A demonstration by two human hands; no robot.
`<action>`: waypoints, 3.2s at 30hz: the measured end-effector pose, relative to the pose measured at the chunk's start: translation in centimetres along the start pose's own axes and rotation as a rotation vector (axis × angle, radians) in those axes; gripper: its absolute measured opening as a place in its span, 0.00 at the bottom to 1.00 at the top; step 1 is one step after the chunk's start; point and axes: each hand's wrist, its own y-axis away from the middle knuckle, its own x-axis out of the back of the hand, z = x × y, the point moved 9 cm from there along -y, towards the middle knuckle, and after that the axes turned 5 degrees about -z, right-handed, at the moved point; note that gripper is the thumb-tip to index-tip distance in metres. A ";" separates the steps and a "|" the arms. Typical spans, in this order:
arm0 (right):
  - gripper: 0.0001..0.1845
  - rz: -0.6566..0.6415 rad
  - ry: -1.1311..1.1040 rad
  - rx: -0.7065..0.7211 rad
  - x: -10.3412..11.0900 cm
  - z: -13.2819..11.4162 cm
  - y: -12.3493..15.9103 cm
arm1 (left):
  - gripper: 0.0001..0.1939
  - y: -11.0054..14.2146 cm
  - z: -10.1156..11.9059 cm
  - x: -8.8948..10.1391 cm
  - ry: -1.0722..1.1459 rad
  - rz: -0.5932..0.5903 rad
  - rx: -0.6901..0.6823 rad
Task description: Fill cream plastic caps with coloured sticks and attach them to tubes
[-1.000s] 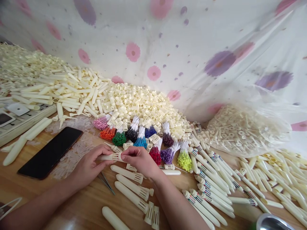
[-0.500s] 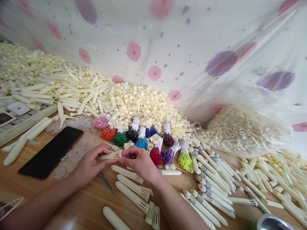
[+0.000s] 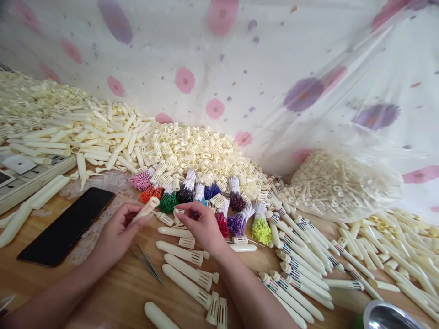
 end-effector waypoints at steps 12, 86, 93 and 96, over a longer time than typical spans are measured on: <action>0.11 -0.412 1.215 0.645 -6.9 -3.5 -4.6 | 0.12 -0.3 -2.3 -2.9 0.533 -0.114 0.285; 0.04 0.278 -0.339 0.502 4.4 -4.8 2.2 | 0.11 1.1 2.5 -4.0 -0.071 -0.331 -0.115; 0.03 0.281 -0.304 0.491 4.1 -5.1 2.2 | 0.11 1.2 2.3 -4.0 -0.083 -0.336 -0.126; 0.04 0.280 -0.300 0.501 4.2 -5.1 2.2 | 0.10 1.2 2.3 -4.0 -0.080 -0.331 -0.144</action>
